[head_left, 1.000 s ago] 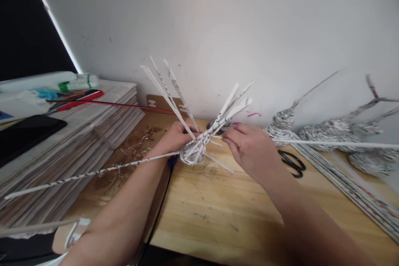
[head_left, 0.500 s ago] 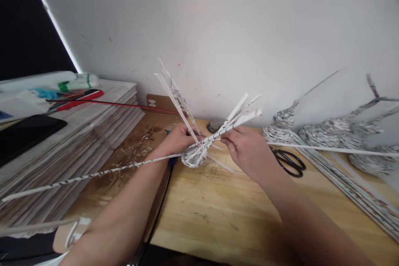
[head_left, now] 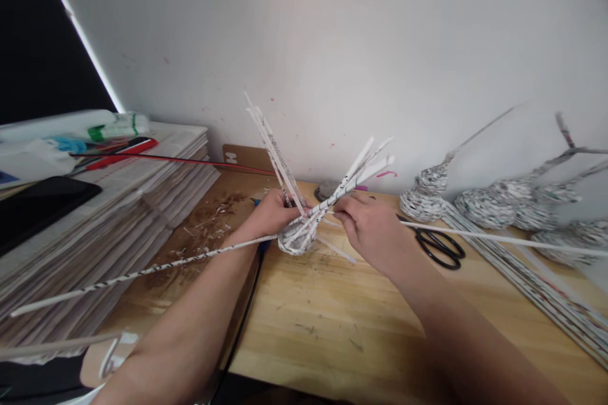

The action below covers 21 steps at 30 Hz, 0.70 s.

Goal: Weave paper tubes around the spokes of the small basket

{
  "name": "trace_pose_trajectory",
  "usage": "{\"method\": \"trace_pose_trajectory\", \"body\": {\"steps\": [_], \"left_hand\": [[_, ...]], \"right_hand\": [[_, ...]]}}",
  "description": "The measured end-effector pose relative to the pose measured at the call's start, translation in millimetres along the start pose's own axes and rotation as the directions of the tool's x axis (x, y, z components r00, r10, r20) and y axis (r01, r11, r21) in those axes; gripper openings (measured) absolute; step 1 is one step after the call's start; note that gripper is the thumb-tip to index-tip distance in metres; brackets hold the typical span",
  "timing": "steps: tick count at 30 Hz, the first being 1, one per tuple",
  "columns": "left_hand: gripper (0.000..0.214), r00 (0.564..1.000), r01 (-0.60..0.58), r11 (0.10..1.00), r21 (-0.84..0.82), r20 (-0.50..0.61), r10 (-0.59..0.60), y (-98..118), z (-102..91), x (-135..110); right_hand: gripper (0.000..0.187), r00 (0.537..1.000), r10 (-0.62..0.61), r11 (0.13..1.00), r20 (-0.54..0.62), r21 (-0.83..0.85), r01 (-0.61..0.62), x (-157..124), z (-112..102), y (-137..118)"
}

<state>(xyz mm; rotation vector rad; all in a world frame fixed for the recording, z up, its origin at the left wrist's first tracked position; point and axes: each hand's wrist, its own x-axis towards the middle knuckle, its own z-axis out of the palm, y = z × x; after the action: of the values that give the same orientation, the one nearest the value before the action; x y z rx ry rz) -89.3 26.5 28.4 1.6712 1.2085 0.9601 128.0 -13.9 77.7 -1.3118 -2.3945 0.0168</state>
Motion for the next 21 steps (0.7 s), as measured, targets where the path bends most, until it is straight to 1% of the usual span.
{"method": "trace_pose_trajectory", "body": {"steps": [5, 10, 13, 16, 18, 21], "left_hand": [[0.022, 0.999, -0.037, 0.999, 0.007, -0.004, 0.037, 5, 6.6, -2], [0.019, 0.998, -0.059, 0.998, -0.035, 0.01, 0.06, 6, 18.1, -3], [0.017, 0.998, -0.056, 0.998, -0.024, 0.041, 0.057, 6, 21.8, -3], [0.017, 0.997, -0.058, 0.998, 0.031, 0.053, 0.056, 8, 23.9, -4], [0.016, 0.998, -0.057, 0.996, 0.066, 0.032, 0.055, 9, 25.5, -4], [0.015, 0.998, -0.054, 0.994, 0.092, -0.021, 0.056, 8, 27.8, -4]], "right_hand": [[0.02, 0.995, -0.021, 1.0, -0.095, 0.014, 0.022, -4, 9, -2], [0.012, 0.997, -0.027, 0.999, -0.065, 0.027, 0.029, -3, 24, 0], [0.011, 0.993, -0.027, 0.998, -0.114, 0.047, 0.032, -2, 29, 0], [0.018, 0.99, -0.027, 0.999, -0.142, 0.028, 0.031, -2, 33, -2], [0.021, 0.99, -0.012, 1.0, -0.142, -0.001, 0.012, -2, 36, -5], [0.018, 0.992, -0.003, 0.997, -0.128, -0.072, -0.006, -2, 37, -7]]}}
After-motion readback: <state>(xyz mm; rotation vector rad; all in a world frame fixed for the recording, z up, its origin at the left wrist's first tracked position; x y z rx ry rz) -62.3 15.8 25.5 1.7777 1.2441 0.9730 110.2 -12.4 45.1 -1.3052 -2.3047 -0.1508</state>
